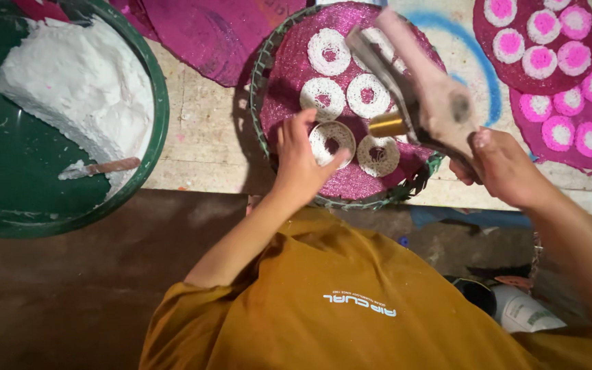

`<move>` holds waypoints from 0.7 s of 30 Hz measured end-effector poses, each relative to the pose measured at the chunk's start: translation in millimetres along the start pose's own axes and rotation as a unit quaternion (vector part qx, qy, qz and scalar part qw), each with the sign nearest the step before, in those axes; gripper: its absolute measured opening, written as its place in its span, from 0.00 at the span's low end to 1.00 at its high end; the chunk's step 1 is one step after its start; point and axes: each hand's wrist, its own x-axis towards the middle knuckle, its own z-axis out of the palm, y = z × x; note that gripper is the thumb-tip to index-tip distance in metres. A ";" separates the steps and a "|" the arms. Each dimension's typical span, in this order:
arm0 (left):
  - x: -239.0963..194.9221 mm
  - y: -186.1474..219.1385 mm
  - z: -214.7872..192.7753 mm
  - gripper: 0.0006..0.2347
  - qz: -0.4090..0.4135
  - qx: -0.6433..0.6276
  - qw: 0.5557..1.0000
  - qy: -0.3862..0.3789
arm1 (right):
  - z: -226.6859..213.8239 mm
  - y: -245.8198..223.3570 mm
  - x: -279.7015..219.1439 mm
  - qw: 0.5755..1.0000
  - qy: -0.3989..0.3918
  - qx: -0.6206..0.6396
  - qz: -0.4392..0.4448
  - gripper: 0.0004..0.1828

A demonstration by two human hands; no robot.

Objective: The person uses a wooden tool to apply white paste from a green bowl onto pink circular bases arranged on a tray, then moves the finished tray aside and prepares a new stack of bases.

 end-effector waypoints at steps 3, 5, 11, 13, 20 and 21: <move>-16.4 8.0 2.6 0.46 0.022 0.157 0.987 -0.017 | 10.3 19.0 -6.8 0.997 0.037 0.054 -0.048 0.48; -16.7 11.2 7.6 0.46 0.042 0.191 0.981 -0.010 | 18.5 24.3 -9.4 0.992 0.040 0.095 -0.073 0.49; -14.6 16.3 8.9 0.41 0.045 0.194 0.980 0.018 | 33.1 28.4 -11.5 0.972 0.028 0.217 -0.082 0.51; -17.5 15.3 0.9 0.41 0.034 0.185 0.982 0.032 | 33.1 31.4 -11.8 0.967 0.028 0.241 -0.079 0.51; -6.4 -12.0 -44.9 0.41 0.024 0.216 0.972 0.091 | 34.1 36.7 -7.7 0.963 0.029 0.258 -0.067 0.52; -4.4 -15.4 -47.8 0.41 0.023 0.218 0.972 0.089 | 34.8 36.9 -6.6 0.964 0.032 0.255 -0.061 0.52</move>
